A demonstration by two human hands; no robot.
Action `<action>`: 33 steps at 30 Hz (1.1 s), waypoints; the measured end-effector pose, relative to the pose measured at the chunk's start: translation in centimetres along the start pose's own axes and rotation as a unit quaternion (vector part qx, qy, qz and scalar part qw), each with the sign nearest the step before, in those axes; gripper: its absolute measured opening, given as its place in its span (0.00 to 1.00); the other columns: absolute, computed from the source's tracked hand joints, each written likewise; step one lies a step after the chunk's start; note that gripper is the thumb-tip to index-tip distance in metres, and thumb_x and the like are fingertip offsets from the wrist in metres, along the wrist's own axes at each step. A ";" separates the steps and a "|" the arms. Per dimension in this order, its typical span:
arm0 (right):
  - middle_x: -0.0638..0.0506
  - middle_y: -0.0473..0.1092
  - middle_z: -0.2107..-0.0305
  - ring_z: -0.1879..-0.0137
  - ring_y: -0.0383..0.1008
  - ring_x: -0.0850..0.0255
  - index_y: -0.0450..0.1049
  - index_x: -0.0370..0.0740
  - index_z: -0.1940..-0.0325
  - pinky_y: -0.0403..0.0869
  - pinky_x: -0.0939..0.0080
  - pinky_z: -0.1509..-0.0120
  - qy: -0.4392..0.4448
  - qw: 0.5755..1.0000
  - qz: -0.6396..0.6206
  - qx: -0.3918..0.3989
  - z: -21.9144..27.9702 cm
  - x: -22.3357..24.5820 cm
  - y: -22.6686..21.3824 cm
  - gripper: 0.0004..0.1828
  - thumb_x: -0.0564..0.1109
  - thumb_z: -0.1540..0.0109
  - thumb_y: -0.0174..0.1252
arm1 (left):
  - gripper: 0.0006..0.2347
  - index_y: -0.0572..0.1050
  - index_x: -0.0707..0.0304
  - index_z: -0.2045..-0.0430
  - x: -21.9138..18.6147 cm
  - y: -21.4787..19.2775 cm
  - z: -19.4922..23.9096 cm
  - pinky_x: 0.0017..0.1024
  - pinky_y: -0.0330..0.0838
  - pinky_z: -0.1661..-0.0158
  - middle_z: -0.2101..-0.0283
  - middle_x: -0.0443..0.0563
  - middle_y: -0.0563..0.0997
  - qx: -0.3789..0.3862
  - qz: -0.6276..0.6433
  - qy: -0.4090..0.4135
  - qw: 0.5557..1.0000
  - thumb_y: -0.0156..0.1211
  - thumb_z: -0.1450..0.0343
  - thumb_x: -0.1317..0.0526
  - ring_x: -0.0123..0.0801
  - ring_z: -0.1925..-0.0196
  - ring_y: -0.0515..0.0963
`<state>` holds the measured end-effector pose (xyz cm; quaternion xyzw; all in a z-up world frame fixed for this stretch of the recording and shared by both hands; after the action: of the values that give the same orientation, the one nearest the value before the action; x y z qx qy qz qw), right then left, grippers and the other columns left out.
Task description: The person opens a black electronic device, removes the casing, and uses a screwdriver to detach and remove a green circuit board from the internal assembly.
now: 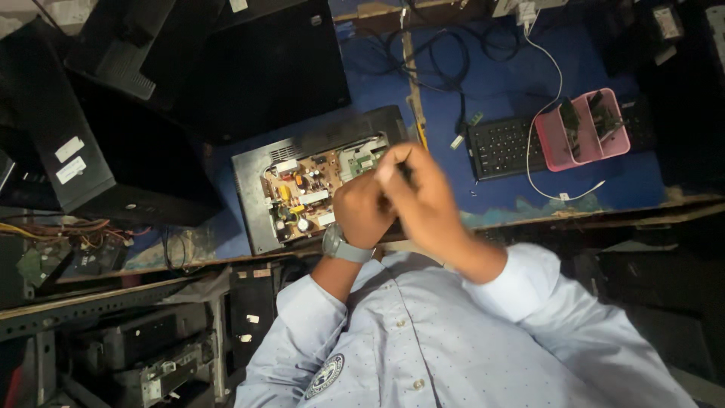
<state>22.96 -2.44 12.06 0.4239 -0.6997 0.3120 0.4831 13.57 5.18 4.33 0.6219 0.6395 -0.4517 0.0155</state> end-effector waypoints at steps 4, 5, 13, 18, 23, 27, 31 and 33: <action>0.57 0.62 0.69 0.61 0.61 0.69 0.63 0.34 0.66 0.65 0.67 0.55 -0.033 0.998 0.007 -0.049 0.3 -1.3 0.3 0.15 0.46 0.31 0.56 | 0.06 0.78 0.61 0.75 -0.4 0.4 -0.2 0.41 0.74 0.69 0.72 0.55 0.80 0.017 0.010 -0.020 1.000 0.69 0.36 0.62 0.49 0.70 0.81; 0.58 0.62 0.72 0.64 0.61 0.70 0.64 0.35 0.69 0.64 0.67 0.58 -0.021 0.999 0.001 -0.036 0.2 -2.0 0.1 0.17 0.47 0.31 0.56 | 0.06 0.78 0.61 0.75 -0.7 0.4 -0.3 0.41 0.74 0.69 0.72 0.55 0.80 0.023 -0.006 -0.012 1.000 0.69 0.37 0.62 0.49 0.70 0.81; 0.59 0.56 0.85 0.75 0.53 0.67 0.59 0.43 0.80 0.60 0.63 0.59 0.003 0.913 -0.243 0.328 -4.2 -5.5 -3.9 0.33 0.65 0.28 0.50 | 0.07 0.80 0.64 0.61 -2.2 -2.7 -1.3 0.39 0.77 0.63 0.61 0.58 0.81 0.116 0.171 -0.007 0.979 0.66 0.29 0.62 0.50 0.62 0.83; 0.58 0.57 0.86 0.74 0.54 0.67 0.59 0.43 0.80 0.60 0.63 0.58 0.014 0.890 -0.255 0.377 -4.8 -5.4 -4.3 0.33 0.64 0.27 0.49 | 0.04 0.82 0.62 0.66 -1.7 -1.9 -0.9 0.38 0.75 0.70 0.68 0.56 0.81 0.123 0.136 -0.045 0.982 0.68 0.30 0.64 0.46 0.70 0.82; 0.58 0.63 0.78 0.71 0.58 0.70 0.65 0.41 0.71 0.60 0.64 0.64 0.132 0.971 -0.118 0.160 -2.6 -4.4 -2.8 0.20 0.53 0.29 0.53 | 0.08 0.78 0.65 0.74 -0.9 -0.9 -0.4 0.38 0.76 0.70 0.72 0.56 0.80 0.039 0.098 -0.049 0.993 0.71 0.37 0.62 0.46 0.72 0.82; 0.57 0.67 0.69 0.62 0.65 0.70 0.67 0.38 0.60 0.67 0.66 0.56 0.037 0.998 -0.042 0.026 -0.1 -2.8 -0.8 0.11 0.48 0.30 0.55 | 0.10 0.76 0.67 0.71 -0.1 0.0 0.0 0.39 0.76 0.68 0.70 0.59 0.79 0.020 0.061 -0.097 0.993 0.72 0.38 0.62 0.51 0.69 0.81; 0.55 0.61 0.68 0.62 0.59 0.68 0.64 0.37 0.59 0.63 0.66 0.56 -0.003 0.999 -0.035 0.001 0.9 -3.2 0.2 0.14 0.47 0.33 0.61 | 0.10 0.76 0.65 0.64 -0.3 0.0 0.2 0.40 0.78 0.63 0.62 0.60 0.82 0.026 0.075 -0.065 0.995 0.69 0.35 0.63 0.53 0.63 0.83; 0.54 0.63 0.71 0.64 0.61 0.66 0.66 0.37 0.67 0.64 0.63 0.56 -0.030 0.998 -0.022 0.051 0.4 -4.0 -0.3 0.17 0.49 0.31 0.59 | 0.09 0.77 0.64 0.62 -0.6 -0.3 0.0 0.40 0.78 0.61 0.60 0.61 0.83 0.036 0.082 -0.060 0.994 0.66 0.33 0.65 0.54 0.60 0.84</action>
<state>23.73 -1.79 8.20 0.4720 -0.6878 0.3237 0.4465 13.50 4.71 4.83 0.6439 0.5677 -0.5082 0.0687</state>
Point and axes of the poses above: each hand's wrist, its own z-axis away from the middle knuckle, its own y-axis out of the palm, x = y × z, the point moved 2 cm from there along -z, towards the middle knuckle
